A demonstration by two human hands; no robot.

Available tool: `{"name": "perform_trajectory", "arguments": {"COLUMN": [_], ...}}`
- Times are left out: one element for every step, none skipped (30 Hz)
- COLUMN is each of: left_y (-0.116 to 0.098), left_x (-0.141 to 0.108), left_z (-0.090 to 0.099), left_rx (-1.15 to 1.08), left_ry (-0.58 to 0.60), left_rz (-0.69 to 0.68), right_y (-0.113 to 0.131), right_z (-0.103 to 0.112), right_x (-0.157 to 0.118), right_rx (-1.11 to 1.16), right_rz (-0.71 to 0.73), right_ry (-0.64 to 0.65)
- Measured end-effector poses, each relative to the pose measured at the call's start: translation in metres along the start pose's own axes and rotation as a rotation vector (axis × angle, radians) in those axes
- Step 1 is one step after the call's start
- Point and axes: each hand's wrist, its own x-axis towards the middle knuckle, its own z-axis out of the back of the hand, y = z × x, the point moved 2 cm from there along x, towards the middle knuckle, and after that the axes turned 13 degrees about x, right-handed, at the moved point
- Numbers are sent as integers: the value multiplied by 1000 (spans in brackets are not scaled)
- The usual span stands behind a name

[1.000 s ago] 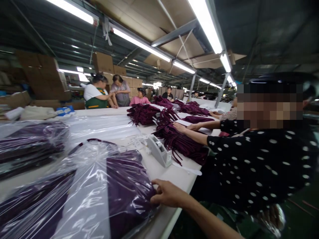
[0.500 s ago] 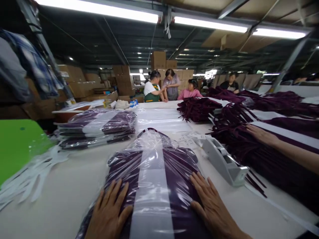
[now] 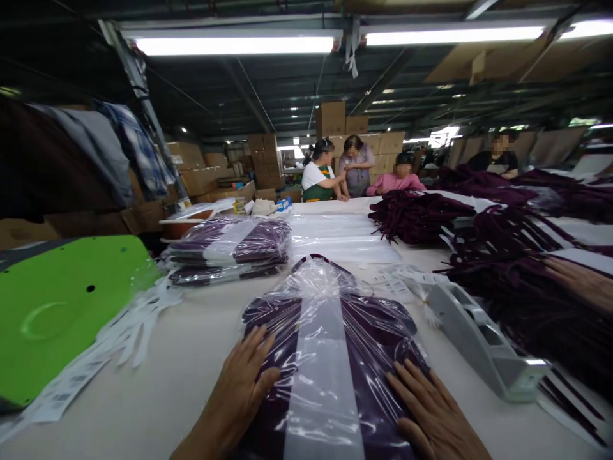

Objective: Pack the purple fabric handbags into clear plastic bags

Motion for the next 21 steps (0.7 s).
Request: {"name": "perform_trajectory", "arguments": {"left_y": [2,6,12,19,26,34,42,48,54,59,62,64,65,66,66,66,67,69,72,77,82], "left_x": [16,32,47,61,73,82,89,93,95,96,96,95,94,94,94,94,93,92,90,85,77], "left_z": [5,5,2,-6,-17,-30,-43,-56,-68,-77,-84,-89,-91,-91,-89,-86,-81,-75,-68,-61,-53], "left_rx": [49,93,124,141,143,136,122,104,86,67,46,23,-1,-26,-52,-76,-100,-121,-141,-160,-180], "left_ry": [-16,-31,-29,-8,27,67,103,130,145,149,150,145,136,121,100,71,35,-4,-40,-65,-75], "left_rz": [-22,-30,-35,-28,-12,10,35,59,78,92,102,110,115,118,119,123,135,163,210,271,339], "right_y": [-2,-4,-7,-9,-11,-13,-14,-15,-16,-15,-14,-13,-12,-10,-9,-8,-7,-7,-6,-5,-4], "right_z": [-2,-3,-5,-6,-8,-9,-10,-10,-10,-10,-10,-10,-10,-10,-10,-10,-10,-9,-7,-4,0], "right_x": [0,0,0,0,0,-1,-1,-1,-1,-1,-2,-2,-2,-2,-2,-2,-1,-1,-1,0,1], "right_rx": [-10,-22,-37,-53,-70,-86,-102,-116,-123,-120,-108,-93,-77,-61,-49,-44,-45,-50,-58,-70,-81], "right_rz": [13,28,49,73,99,124,146,159,163,158,146,128,110,91,75,63,56,54,54,54,53], "right_ry": [-5,-14,-24,-34,-45,-55,-59,-60,-56,-49,-41,-30,-20,-9,-1,4,5,1,-13,-38,-70]}}
